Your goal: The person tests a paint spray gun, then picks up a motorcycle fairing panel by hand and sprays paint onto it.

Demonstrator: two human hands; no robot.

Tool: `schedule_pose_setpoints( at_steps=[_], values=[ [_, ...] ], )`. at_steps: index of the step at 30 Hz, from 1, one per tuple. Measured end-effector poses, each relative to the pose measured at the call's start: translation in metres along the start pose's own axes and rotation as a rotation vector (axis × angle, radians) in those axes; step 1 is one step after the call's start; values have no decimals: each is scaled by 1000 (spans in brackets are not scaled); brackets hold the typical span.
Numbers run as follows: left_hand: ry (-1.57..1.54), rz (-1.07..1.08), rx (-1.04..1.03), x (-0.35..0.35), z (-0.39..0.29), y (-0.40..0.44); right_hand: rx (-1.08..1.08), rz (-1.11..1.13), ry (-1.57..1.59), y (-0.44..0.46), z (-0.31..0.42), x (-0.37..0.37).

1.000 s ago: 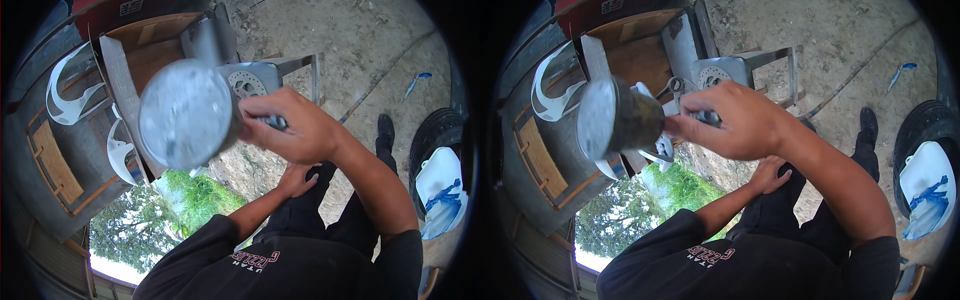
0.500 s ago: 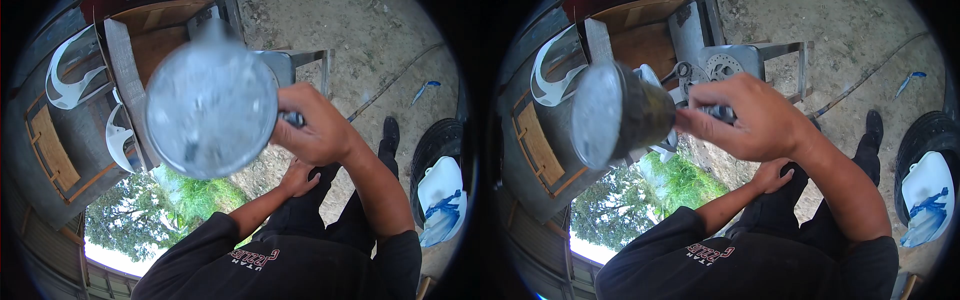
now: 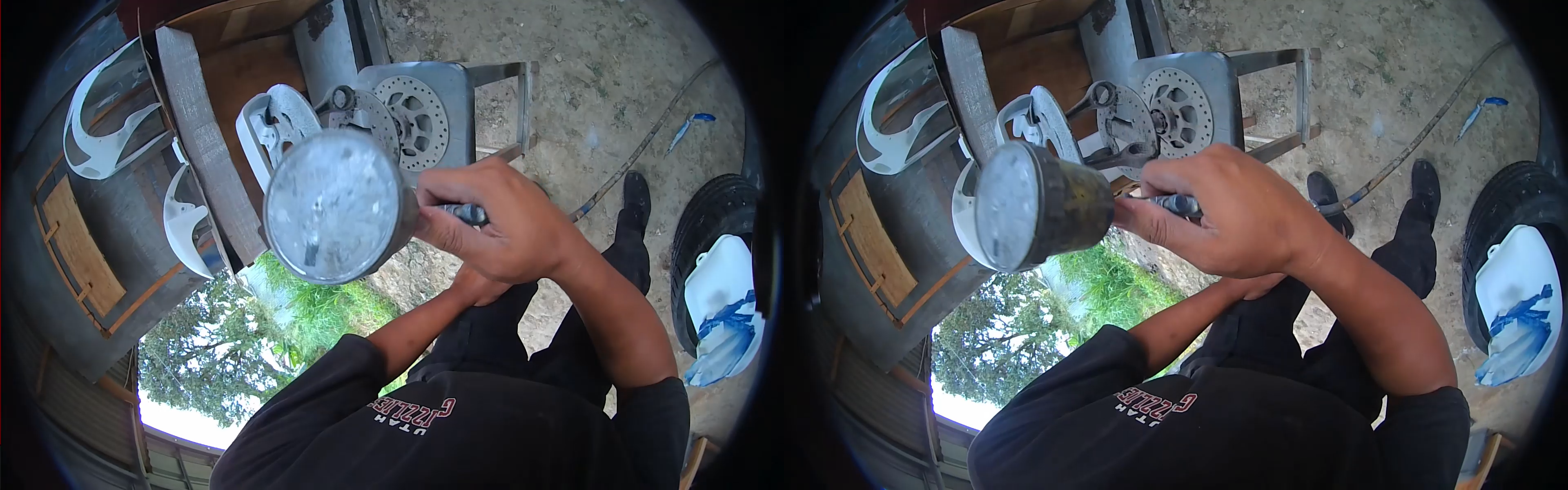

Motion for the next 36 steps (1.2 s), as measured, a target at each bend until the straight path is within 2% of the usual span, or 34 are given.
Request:
schedule_pose_setpoints(
  at_steps=[3,8,11,14,19,22,24,25,27,32,36],
  values=[
    [-131,66,29,-13,14,-2,-81,75,-43,-11,-13,-13],
    [-144,110,30,-17,17,-6,-143,149,-203,-31,-37,-25],
    [-144,119,29,-18,18,-7,-129,119,-152,-33,-26,-20],
    [-139,118,24,-18,17,-8,-61,-14,8,-26,-5,-10],
    [-137,124,24,-16,17,-10,224,-271,-9,-30,42,18],
    [-134,123,29,-18,20,-10,186,-257,159,-28,59,38],
    [-132,126,30,-21,21,-11,194,-270,149,-30,57,39],
    [-130,128,29,-22,20,-11,245,-311,42,-36,51,32],
    [-124,129,31,-24,20,-11,230,-305,-39,-40,31,16],
    [-117,135,39,-24,24,-12,-72,-30,-63,-46,-16,-17],
    [-85,125,41,-22,28,-15,-141,54,-102,-52,-23,-22]
  ],
)
Point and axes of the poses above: each hand's wrist, its own y-axis towards the middle knuckle, its own x-axis out of the back of the hand, z = x × y, the point moved 9 cm from there along y, towards the middle knuckle, and after that the axes turned 3 degrees about -y, right-handed, at the moved point
